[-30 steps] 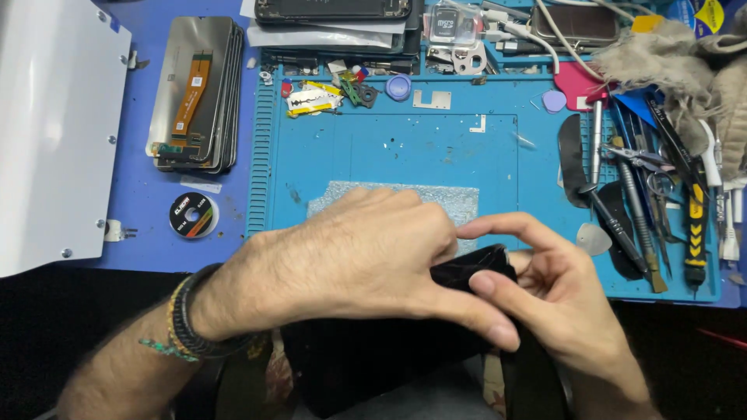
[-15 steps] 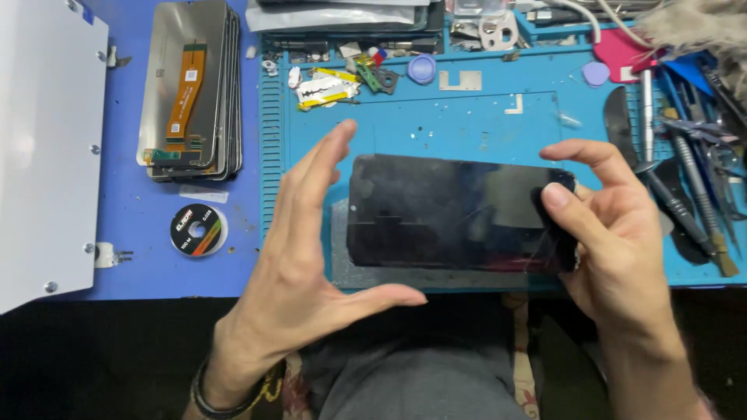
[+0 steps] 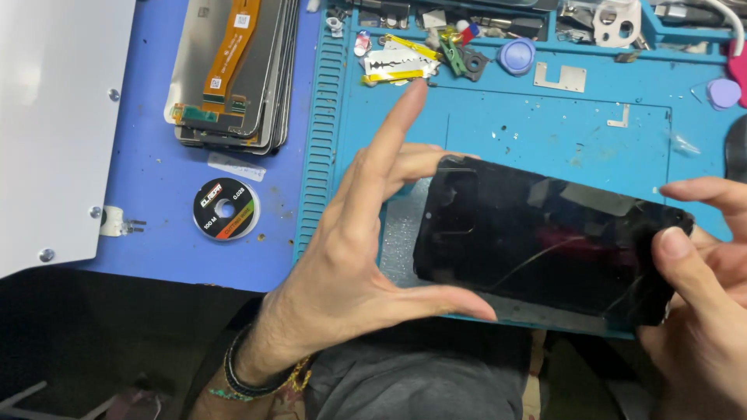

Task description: Cleaning and preparing a mobile phone screen for remanufacturing by removing old adhesive and layers.

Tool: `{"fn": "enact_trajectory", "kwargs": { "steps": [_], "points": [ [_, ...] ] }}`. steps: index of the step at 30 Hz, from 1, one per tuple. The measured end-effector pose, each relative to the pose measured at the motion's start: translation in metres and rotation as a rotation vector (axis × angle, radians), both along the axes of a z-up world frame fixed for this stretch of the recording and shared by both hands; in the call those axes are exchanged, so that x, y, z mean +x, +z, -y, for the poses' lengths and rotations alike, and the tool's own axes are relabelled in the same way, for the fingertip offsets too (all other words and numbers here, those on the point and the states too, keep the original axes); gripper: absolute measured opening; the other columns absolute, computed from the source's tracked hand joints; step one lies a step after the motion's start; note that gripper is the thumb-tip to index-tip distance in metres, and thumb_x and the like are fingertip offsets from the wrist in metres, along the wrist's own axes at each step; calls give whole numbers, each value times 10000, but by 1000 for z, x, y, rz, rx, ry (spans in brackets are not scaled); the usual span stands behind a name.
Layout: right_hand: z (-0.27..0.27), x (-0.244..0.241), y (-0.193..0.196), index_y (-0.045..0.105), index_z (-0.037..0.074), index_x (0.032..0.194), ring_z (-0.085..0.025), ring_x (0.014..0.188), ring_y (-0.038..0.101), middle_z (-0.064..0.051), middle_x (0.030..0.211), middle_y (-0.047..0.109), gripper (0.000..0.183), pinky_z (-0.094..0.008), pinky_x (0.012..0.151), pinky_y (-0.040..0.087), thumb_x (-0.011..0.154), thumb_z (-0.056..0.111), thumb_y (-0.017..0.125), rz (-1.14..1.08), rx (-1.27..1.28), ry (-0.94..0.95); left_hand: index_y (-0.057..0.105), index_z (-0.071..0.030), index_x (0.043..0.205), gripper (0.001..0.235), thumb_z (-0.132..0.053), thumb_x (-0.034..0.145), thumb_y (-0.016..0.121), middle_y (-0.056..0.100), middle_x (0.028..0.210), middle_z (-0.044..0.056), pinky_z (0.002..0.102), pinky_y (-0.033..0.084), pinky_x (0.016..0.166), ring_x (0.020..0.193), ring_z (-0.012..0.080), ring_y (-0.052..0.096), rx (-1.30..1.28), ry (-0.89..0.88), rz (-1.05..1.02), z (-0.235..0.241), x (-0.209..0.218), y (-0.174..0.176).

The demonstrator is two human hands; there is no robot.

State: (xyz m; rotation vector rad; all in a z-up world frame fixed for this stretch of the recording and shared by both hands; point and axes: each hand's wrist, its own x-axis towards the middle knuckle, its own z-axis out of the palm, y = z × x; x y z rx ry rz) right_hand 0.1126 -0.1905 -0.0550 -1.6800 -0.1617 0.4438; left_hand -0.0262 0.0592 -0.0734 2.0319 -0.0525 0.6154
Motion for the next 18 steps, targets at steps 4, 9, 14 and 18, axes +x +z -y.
{"fn": "enact_trajectory", "kwargs": {
  "steps": [4, 9, 14, 18],
  "points": [
    [10, 5, -8, 426, 58, 1486, -254, 928, 747, -225, 1043, 682, 446, -401, 766, 665, 1048, 73, 507, 5, 60, 33, 180, -14, 1609, 1305, -497, 691, 972, 502, 1543, 120, 375, 521, 1226, 1383, 218, 551, 87, -34, 28, -2, 5, 7],
    [57, 13, -43, 447, -22, 1480, -238, 748, 670, -264, 898, 606, 297, -352, 642, 558, 1198, 6, 536, -14, 162, 116, 138, 3, 1636, 1357, -504, 675, 950, 562, 1452, 150, 421, 450, 1233, 1376, 258, 535, 109, -19, -14, -1, 9, 11],
    [3, 5, 0, 465, -7, 1373, -211, 894, 731, -229, 1043, 707, 343, -311, 736, 617, 1036, -21, 526, -20, 192, 75, 75, 14, 1607, 1372, -473, 675, 957, 527, 1493, 197, 484, 418, 1278, 1435, 310, 520, 120, -18, 1, 1, 12, 13],
    [-4, 1, 5, 506, -8, 1340, -125, 787, 695, -147, 963, 705, 360, -239, 692, 582, 983, -28, 547, -1, 262, 83, 35, 18, 1631, 1407, -423, 698, 991, 589, 1400, 124, 494, 426, 1299, 1351, 260, 571, 119, -41, -22, 3, 9, 10]
  ]
}}
